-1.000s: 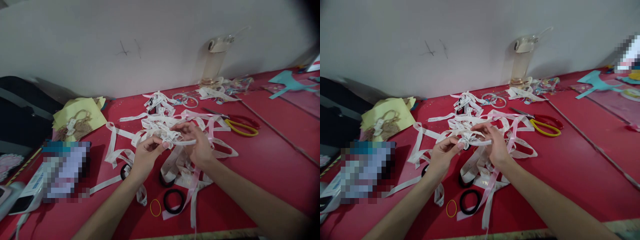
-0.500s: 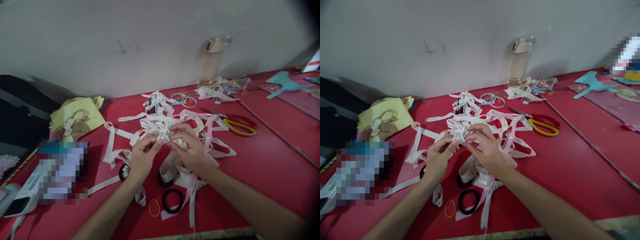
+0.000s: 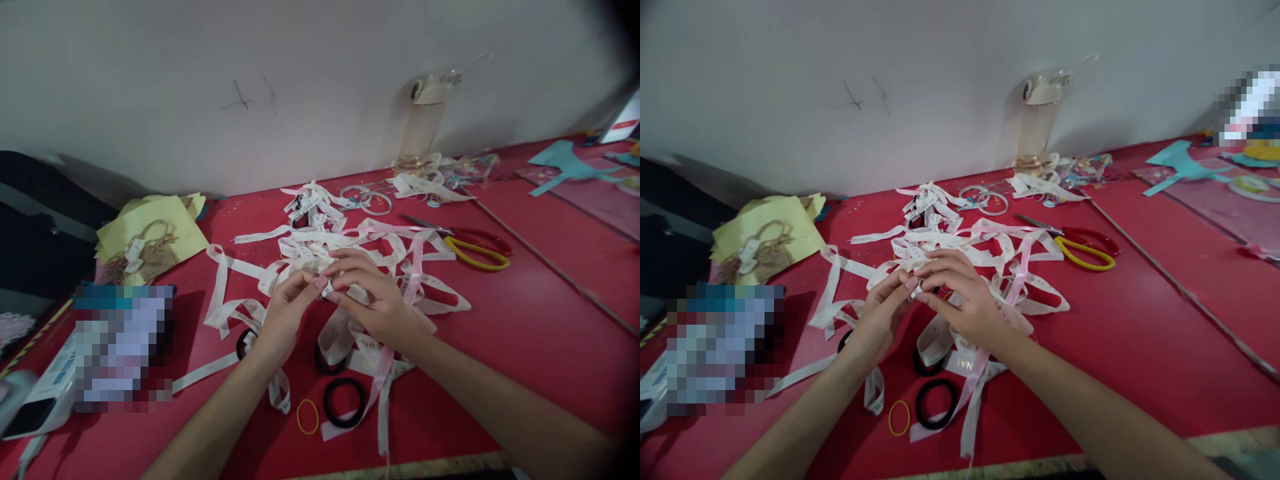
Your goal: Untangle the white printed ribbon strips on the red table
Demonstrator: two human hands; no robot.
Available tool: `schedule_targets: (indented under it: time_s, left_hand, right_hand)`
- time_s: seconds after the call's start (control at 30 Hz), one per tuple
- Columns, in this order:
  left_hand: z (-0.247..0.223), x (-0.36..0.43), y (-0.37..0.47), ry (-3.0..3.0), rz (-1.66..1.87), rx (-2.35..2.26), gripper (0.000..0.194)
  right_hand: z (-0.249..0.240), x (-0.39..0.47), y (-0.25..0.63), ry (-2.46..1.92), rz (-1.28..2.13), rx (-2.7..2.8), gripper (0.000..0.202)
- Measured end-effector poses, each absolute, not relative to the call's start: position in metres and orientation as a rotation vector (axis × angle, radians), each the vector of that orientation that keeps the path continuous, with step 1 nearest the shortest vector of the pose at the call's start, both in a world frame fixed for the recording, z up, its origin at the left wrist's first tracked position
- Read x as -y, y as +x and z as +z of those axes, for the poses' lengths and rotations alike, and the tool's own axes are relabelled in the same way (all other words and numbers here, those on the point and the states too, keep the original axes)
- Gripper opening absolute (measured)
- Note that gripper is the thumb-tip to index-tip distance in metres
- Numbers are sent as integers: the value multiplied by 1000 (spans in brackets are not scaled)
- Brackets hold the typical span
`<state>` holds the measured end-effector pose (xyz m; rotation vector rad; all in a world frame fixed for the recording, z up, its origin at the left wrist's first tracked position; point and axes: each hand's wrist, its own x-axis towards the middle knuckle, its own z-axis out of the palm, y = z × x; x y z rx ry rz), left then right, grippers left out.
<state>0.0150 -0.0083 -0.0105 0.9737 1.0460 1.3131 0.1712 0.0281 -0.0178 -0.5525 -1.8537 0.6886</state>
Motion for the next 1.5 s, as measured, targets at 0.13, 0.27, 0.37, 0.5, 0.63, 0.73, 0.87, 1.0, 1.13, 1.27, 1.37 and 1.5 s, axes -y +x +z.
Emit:
schedule_targets:
  time_s: [0.13, 0.27, 0.37, 0.5, 0.63, 0.73, 0.87, 1.0, 1.13, 1.27, 1.37, 1.5]
  left_hand:
    - [-9, 8, 15, 1055, 1487, -1127, 21]
    - [-10, 8, 16, 1033, 1539, -1124, 18]
    - [-9, 9, 17, 1014, 1538, -1114, 17]
    - [-8, 8, 17, 1023, 1506, -1123, 18]
    - [-10, 7, 15, 947, 1487, -1094, 22]
    - [-13, 6, 14, 902, 1507, -1097, 25]
    - [-15, 5, 14, 883, 1523, -1118, 26]
    - [-13, 6, 15, 862, 1491, -1087, 24]
    - [-9, 7, 16, 803, 1455, -1060, 21]
    - [-8, 6, 15, 760, 1443, -1042, 22]
    - [-8, 5, 15, 729, 1455, -1050, 24]
    - [-9, 6, 15, 738, 1435, -1025, 23]
  right_hand:
    - [-16, -28, 173, -597, 482, 1877, 12]
    - [-14, -28, 174, -604, 347, 1895, 11]
    - [-15, -28, 173, -652, 329, 1914, 8]
    - [-18, -28, 172, -691, 375, 1943, 7]
    - [-20, -27, 170, -707, 440, 1954, 4]
    - [-19, -24, 169, -724, 491, 1976, 4]
    - [-15, -20, 168, -716, 531, 2020, 7]
    - [-13, -21, 169, -704, 495, 2034, 7]
    - [-15, -26, 171, -707, 378, 2020, 14]
    - [-17, -29, 171, -706, 345, 2021, 8]
    - [-17, -28, 171, -729, 366, 2014, 8]
    - [-18, -28, 170, -705, 347, 1983, 14]
